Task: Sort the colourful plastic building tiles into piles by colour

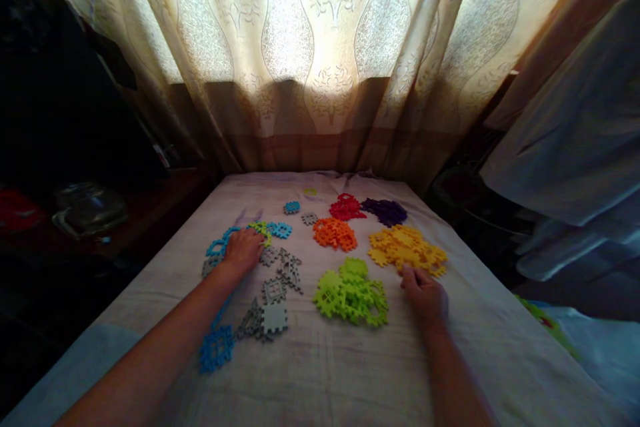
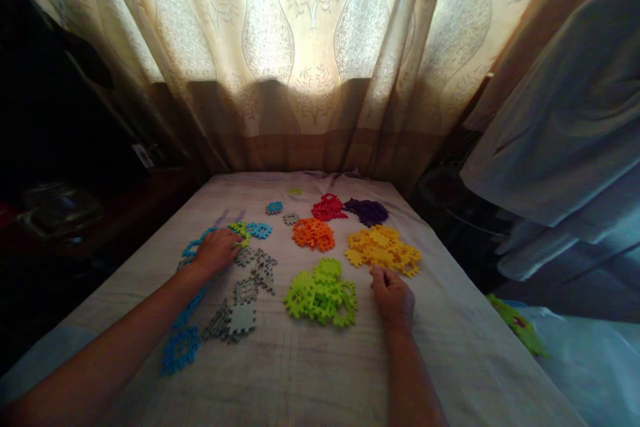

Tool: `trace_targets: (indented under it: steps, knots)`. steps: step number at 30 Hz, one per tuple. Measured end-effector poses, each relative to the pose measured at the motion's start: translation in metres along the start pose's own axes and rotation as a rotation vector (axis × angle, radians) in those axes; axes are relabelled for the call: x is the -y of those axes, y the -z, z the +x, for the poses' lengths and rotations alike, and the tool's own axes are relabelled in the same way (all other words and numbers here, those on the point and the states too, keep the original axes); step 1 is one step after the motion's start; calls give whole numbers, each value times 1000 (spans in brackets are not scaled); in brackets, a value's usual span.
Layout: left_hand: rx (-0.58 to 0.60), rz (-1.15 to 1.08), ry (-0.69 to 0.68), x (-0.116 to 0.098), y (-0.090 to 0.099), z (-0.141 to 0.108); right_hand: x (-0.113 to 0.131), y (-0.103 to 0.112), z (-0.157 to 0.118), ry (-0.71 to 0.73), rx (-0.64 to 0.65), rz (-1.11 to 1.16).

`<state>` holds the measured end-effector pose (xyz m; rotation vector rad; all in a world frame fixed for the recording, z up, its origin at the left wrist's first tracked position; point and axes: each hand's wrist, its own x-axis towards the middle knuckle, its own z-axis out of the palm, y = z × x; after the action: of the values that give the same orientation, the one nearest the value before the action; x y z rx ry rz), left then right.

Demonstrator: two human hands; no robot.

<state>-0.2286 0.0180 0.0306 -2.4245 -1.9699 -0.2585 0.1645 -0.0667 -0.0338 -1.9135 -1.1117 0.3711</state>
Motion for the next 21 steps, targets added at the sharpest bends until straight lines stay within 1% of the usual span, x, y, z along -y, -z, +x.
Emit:
trace_targets:
  steps: [3,6,9,12,15,21]
  knots:
    - [26,32,25,9,-2,3,2,0,-1,-9,-2,-5]
    - [33,28,23,12,-4,4,3,1,-1,1,-16,9]
    - [33,-3,-1,12,-1,2,4,1,-2,7,-36,18]
    - [29,-54,-43,6,4,-2,4,1,-2,12,-21,13]
    - [35,-131,-107,-11,6,-7,4,1,-2,15,-14,19]
    - [66,-291,-254,-71,0,-10,5,0,-2,25,-54,21]
